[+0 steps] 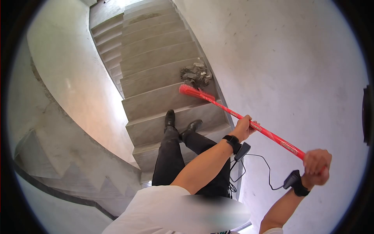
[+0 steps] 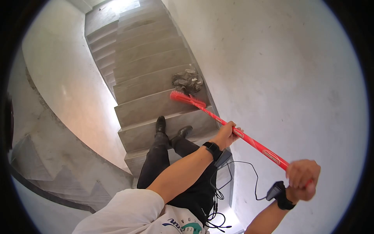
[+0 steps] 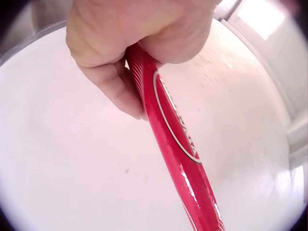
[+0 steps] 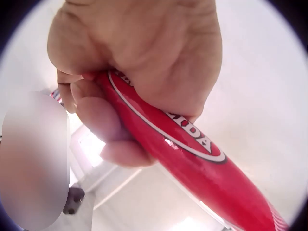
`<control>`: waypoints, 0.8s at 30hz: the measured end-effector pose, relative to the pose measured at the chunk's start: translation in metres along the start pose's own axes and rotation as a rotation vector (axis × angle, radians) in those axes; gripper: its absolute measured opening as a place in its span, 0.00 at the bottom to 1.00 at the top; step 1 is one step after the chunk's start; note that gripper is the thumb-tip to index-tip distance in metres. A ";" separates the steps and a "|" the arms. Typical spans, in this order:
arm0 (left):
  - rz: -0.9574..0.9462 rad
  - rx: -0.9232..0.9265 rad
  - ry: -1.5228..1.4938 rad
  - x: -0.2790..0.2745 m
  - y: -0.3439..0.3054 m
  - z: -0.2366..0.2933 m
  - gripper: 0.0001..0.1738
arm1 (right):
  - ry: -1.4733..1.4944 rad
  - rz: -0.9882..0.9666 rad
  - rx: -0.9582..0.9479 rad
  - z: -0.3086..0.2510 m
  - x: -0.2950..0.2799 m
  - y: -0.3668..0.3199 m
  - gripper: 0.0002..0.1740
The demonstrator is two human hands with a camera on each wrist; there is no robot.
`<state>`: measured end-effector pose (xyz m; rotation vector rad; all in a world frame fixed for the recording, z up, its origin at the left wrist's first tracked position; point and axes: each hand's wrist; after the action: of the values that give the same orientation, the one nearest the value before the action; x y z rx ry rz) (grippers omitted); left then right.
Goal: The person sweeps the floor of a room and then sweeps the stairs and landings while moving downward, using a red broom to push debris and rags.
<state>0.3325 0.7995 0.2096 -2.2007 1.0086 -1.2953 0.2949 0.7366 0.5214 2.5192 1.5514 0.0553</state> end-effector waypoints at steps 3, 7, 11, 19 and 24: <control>0.147 0.030 -0.109 -0.004 0.062 0.018 0.06 | -0.003 0.092 0.013 0.044 0.008 0.015 0.27; 0.113 0.111 -0.012 0.001 0.057 0.044 0.00 | 0.038 -0.083 -0.074 0.055 0.001 0.018 0.27; 0.054 0.165 -0.075 0.008 0.042 0.015 0.03 | 0.056 -0.095 -0.067 0.041 -0.017 0.008 0.25; -0.025 0.222 -0.252 0.030 0.092 0.049 0.05 | 0.180 -0.201 -0.052 0.083 -0.059 0.077 0.27; -0.020 0.400 -0.157 0.064 0.069 0.113 0.03 | 0.163 -0.279 -0.180 0.095 -0.050 0.091 0.30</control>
<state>0.4242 0.7028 0.1471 -1.9704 0.6075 -1.1903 0.3646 0.6394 0.4474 2.1888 1.8540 0.3525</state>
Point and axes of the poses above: each hand's wrist, its own y-axis towards the middle knuckle, its own x-axis out of the palm, z = x × y, and after that the axes turned 10 degrees about -x, right-handed
